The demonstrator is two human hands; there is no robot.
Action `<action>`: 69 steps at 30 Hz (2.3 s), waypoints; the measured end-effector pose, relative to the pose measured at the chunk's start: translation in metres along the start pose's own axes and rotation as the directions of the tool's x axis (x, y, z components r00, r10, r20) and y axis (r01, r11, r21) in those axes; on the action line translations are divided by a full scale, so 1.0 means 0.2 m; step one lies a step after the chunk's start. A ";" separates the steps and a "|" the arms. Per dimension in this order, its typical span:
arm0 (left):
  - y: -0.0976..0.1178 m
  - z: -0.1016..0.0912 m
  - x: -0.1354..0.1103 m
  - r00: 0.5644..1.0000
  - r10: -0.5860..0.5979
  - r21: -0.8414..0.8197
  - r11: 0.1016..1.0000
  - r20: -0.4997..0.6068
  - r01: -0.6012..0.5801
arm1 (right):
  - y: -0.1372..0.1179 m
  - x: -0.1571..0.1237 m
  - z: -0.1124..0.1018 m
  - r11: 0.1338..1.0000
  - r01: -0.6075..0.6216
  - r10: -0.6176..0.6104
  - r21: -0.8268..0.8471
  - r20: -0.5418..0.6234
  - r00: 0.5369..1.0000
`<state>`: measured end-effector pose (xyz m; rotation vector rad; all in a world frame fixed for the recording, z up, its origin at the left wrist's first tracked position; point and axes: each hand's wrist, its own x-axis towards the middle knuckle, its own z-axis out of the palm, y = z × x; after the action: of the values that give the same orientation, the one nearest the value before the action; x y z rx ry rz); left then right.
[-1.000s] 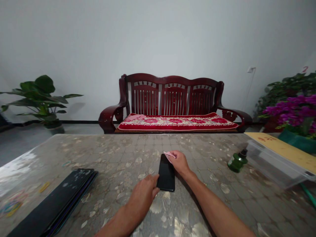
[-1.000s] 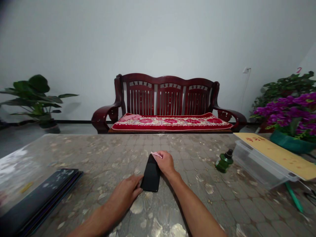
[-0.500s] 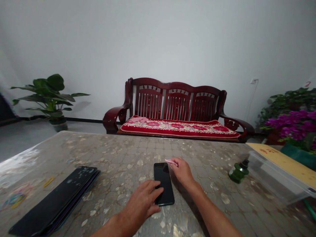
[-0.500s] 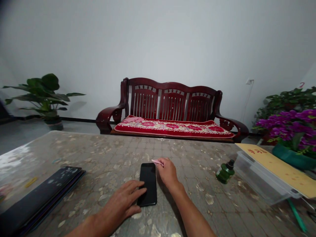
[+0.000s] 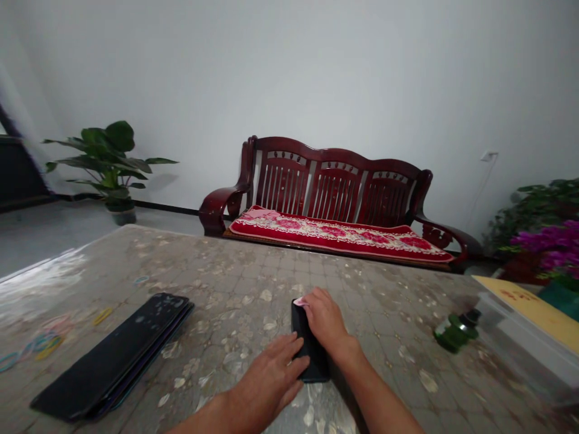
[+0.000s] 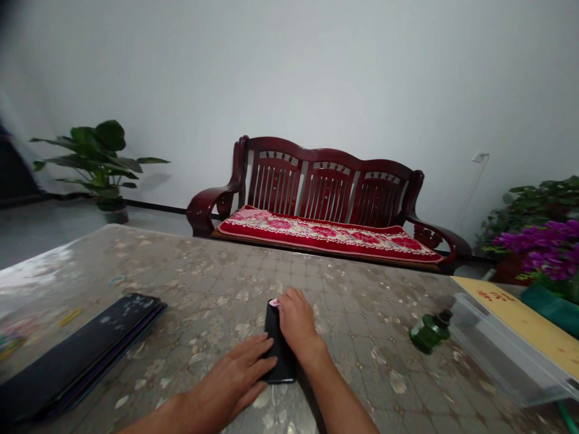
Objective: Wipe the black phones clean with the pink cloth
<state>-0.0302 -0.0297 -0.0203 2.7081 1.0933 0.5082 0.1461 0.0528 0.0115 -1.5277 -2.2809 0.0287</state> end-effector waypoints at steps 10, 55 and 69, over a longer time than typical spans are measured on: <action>0.01 -0.05 0.01 0.998 0.004 0.023 1.000 0.067 -0.006 | 0.00 0.03 -0.01 0.999 -0.022 0.021 -0.049 -0.016 1.000; 0.02 -0.04 0.01 0.984 0.145 0.123 0.984 -0.106 -0.132 | 0.14 -0.09 -0.08 0.933 0.291 -0.314 0.212 0.085 0.946; 0.03 -0.07 0.01 0.988 0.124 0.114 0.987 -0.091 -0.113 | 0.17 -0.10 -0.10 0.934 0.297 -0.317 0.198 0.079 0.945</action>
<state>-0.0310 -0.0322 -0.0064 2.8847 1.0147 0.6236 0.1900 0.0447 0.0156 -1.0889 -2.5015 0.2362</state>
